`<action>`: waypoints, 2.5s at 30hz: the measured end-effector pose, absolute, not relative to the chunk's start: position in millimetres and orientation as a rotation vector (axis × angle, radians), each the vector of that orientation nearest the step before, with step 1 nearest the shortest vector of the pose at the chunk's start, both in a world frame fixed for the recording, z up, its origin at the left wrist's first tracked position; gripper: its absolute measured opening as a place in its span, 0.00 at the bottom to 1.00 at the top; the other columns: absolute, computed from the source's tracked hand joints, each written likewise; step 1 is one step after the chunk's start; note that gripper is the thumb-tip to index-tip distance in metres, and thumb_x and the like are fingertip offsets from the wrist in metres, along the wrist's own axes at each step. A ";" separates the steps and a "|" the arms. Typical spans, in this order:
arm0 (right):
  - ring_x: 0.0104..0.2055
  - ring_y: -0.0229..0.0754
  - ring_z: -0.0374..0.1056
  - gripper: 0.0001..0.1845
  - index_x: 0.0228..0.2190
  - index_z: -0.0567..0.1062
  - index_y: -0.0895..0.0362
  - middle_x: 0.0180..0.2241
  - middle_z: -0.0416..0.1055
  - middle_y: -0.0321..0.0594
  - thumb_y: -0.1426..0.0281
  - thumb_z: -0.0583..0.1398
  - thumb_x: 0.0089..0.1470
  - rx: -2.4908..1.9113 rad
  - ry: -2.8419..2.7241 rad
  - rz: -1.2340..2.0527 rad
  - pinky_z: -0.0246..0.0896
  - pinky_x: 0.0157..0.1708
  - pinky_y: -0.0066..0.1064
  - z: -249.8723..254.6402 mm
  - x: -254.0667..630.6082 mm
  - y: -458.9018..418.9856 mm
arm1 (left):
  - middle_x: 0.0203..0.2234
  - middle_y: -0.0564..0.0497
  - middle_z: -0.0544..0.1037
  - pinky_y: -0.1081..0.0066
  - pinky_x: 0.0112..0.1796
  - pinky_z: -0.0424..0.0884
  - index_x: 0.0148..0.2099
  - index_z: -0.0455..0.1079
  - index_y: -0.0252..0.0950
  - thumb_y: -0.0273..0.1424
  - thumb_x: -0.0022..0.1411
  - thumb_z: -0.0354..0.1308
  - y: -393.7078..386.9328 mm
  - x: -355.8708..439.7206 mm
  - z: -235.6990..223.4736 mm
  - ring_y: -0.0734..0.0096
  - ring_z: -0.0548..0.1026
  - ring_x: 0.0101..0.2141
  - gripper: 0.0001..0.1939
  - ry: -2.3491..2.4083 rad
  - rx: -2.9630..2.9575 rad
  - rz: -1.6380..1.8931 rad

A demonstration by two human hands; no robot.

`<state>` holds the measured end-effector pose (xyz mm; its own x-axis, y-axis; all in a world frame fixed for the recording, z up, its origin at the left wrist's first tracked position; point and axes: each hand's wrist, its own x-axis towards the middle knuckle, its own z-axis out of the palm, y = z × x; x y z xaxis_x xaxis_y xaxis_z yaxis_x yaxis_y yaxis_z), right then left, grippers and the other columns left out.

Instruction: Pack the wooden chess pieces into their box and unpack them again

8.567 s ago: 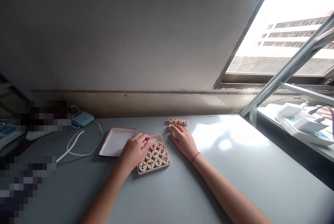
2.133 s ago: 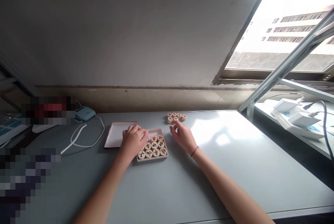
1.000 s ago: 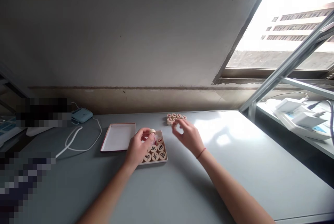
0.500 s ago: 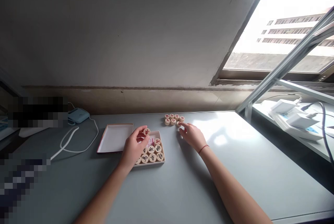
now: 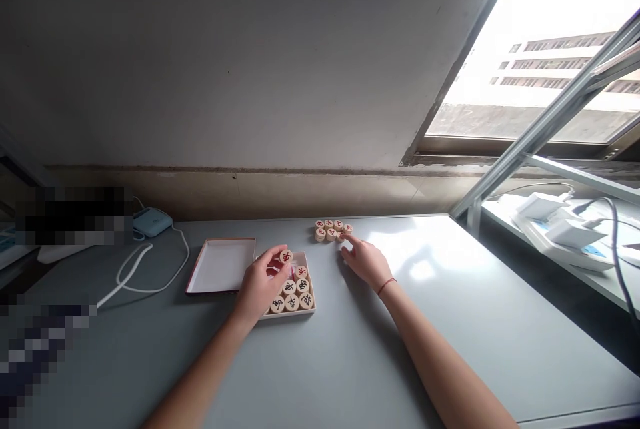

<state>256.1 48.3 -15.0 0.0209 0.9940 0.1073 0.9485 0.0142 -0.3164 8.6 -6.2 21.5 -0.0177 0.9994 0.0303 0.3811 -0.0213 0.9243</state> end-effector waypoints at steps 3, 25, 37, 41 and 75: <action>0.28 0.39 0.66 0.19 0.49 0.72 0.51 0.26 0.72 0.36 0.68 0.53 0.56 -2.006 -2.005 0.229 0.50 0.24 0.25 -13.5 255.8 47.5 | 0.36 0.49 0.79 0.69 0.38 0.73 0.50 0.71 0.38 0.39 0.55 0.57 -6.8 9.5 23.1 0.67 0.77 0.35 0.21 1.512 1.552 1.003; 0.27 0.39 0.66 0.17 0.47 0.74 0.49 0.25 0.72 0.35 0.69 0.54 0.55 -1.989 -2.003 0.204 0.50 0.23 0.25 -13.6 256.5 47.7 | 0.40 0.50 0.79 0.68 0.38 0.73 0.47 0.73 0.42 0.40 0.57 0.56 -6.7 9.8 17.0 0.65 0.76 0.38 0.17 1.524 1.768 0.986; 0.27 0.35 0.69 0.10 0.36 0.74 0.54 0.31 0.75 0.37 0.62 0.59 0.54 -1.181 -1.864 0.770 0.66 0.24 0.25 23.8 189.4 -1.3 | 0.38 0.48 0.78 0.67 0.39 0.72 0.46 0.69 0.41 0.35 0.63 0.53 -12.3 17.9 2.8 0.65 0.76 0.37 0.11 1.418 2.178 1.043; 0.29 0.36 0.72 0.08 0.34 0.76 0.54 0.29 0.76 0.35 0.66 0.59 0.53 -1.127 -1.830 0.886 0.71 0.28 0.25 26.1 175.7 -11.1 | 0.39 0.48 0.78 0.66 0.40 0.72 0.46 0.68 0.41 0.35 0.63 0.53 -14.0 20.3 -0.7 0.64 0.76 0.37 0.10 1.408 2.175 1.049; 0.29 0.38 0.66 0.14 0.43 0.73 0.50 0.37 0.74 0.37 0.69 0.54 0.55 -1.889 -1.746 0.105 0.53 0.25 0.26 -27.3 246.2 55.4 | 0.37 0.50 0.79 0.65 0.41 0.65 0.39 0.73 0.40 0.30 0.64 0.48 -0.7 8.1 -0.6 0.65 0.75 0.39 0.11 1.694 2.345 0.805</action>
